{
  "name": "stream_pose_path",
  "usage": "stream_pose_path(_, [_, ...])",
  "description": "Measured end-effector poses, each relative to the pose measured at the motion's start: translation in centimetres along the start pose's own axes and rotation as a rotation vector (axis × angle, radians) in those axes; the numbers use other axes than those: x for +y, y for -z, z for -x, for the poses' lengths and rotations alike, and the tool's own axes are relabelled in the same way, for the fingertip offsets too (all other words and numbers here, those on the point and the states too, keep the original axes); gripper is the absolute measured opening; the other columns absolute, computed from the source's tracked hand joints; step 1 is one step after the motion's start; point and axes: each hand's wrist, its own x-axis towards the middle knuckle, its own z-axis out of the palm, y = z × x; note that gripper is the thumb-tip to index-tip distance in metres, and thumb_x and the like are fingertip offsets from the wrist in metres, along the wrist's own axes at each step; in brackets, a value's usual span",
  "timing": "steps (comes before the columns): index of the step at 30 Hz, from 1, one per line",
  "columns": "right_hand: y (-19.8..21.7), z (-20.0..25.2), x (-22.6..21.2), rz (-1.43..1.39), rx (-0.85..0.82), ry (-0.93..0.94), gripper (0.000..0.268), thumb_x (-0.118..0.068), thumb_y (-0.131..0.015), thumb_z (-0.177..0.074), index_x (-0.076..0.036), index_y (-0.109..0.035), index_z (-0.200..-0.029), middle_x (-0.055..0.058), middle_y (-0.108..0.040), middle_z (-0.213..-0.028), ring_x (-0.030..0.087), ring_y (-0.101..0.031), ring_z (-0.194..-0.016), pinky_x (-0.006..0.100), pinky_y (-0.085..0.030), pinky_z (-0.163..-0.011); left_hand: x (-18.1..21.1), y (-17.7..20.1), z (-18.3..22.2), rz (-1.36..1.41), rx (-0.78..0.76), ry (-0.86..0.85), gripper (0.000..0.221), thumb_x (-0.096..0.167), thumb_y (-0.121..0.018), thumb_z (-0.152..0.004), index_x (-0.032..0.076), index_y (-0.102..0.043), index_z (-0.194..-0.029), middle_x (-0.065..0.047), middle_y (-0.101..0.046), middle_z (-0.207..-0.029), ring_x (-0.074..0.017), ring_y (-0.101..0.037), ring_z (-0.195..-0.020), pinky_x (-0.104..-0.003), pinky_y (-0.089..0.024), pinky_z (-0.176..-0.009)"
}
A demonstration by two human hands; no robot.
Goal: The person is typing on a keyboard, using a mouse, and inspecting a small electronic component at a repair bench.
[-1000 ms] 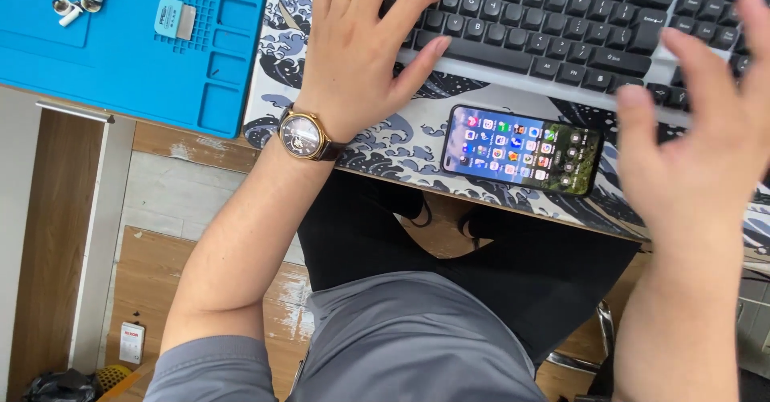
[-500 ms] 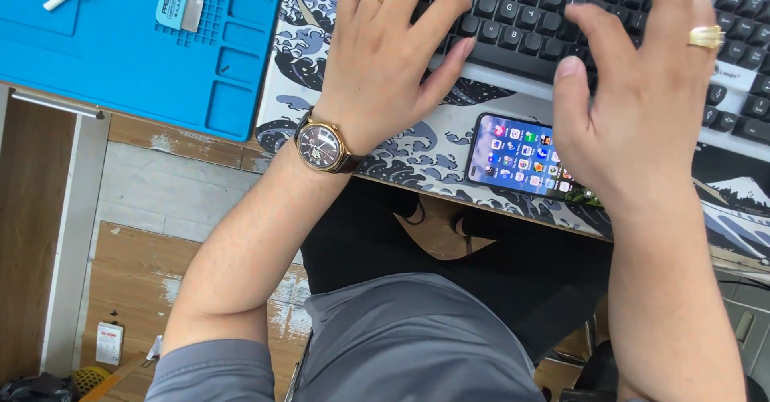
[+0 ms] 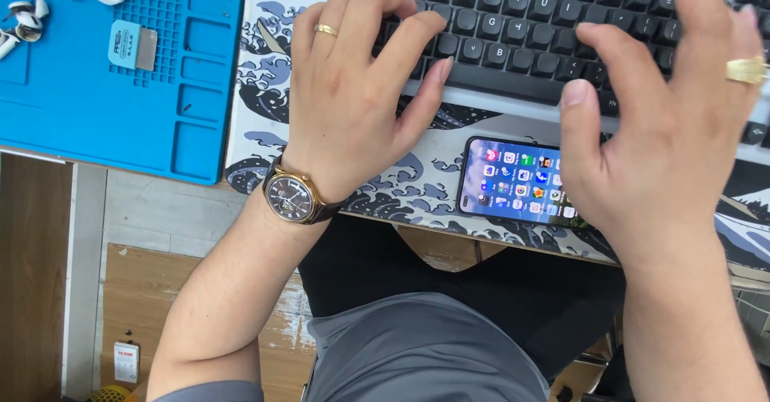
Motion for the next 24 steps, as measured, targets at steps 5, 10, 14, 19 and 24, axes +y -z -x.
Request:
stream_pose_path(5, [-0.4, 1.0, 1.1, 0.049, 0.131, -0.009, 0.034, -0.006, -0.065, -0.121, 0.016, -0.077, -0.144, 0.029, -0.04, -0.166, 0.052, -0.057, -0.152, 0.059, -0.056, -0.109, 0.1, 0.0, -0.1, 0.002, 0.0, 0.0, 0.018, 0.024, -0.065, -0.104, 0.009, -0.068, -0.114, -0.01, -0.058, -0.114, -0.0286, -0.059, -0.098, -0.045, -0.044, -0.085])
stream_pose_path(10, [-0.2, 1.1, 1.0, -0.012, 0.101, -0.059, 0.037, 0.003, -0.068, -0.117, 0.019, -0.07, -0.15, 0.03, -0.039, -0.166, 0.055, -0.056, -0.148, 0.061, -0.053, -0.123, 0.1, 0.1, -0.2, 0.009, -0.009, 0.002, 0.018, 0.023, -0.064, -0.104, 0.009, -0.067, -0.114, -0.01, -0.058, -0.114, -0.0289, -0.058, -0.097, -0.045, -0.043, -0.084])
stream_pose_path(14, [0.0, 1.2, 0.9, -0.085, 0.066, -0.125, 0.039, 0.008, -0.063, -0.117, 0.02, -0.063, -0.154, 0.027, -0.035, -0.168, 0.056, -0.056, -0.146, 0.063, -0.053, -0.121, 0.1, 0.2, -0.3, 0.016, -0.017, 0.009, 0.017, 0.023, -0.063, -0.104, 0.009, -0.067, -0.113, -0.01, -0.057, -0.114, -0.0289, -0.058, -0.097, -0.045, -0.044, -0.085])
stream_pose_path(19, [0.2, 0.7, 0.9, -0.198, 0.063, -0.099, 0.038, 0.013, -0.055, -0.116, 0.027, -0.058, -0.151, 0.033, -0.033, -0.163, 0.055, -0.043, -0.152, 0.065, -0.042, -0.131, 0.1, 0.2, -0.3, 0.011, -0.026, 0.01, 0.018, 0.024, -0.064, -0.105, 0.009, -0.067, -0.115, -0.01, -0.057, -0.115, -0.0295, -0.058, -0.097, -0.045, -0.043, -0.084])
stream_pose_path(24, [0.6, 0.6, 1.2, -0.245, 0.072, -0.04, 0.038, 0.015, -0.049, -0.117, 0.03, -0.055, -0.151, 0.036, -0.033, -0.161, 0.053, -0.038, -0.154, 0.067, -0.039, -0.133, 0.2, 0.2, -0.3, 0.007, -0.027, 0.005, 0.017, 0.023, -0.064, -0.105, 0.009, -0.067, -0.114, -0.01, -0.057, -0.115, -0.0296, -0.057, -0.097, -0.045, -0.042, -0.084])
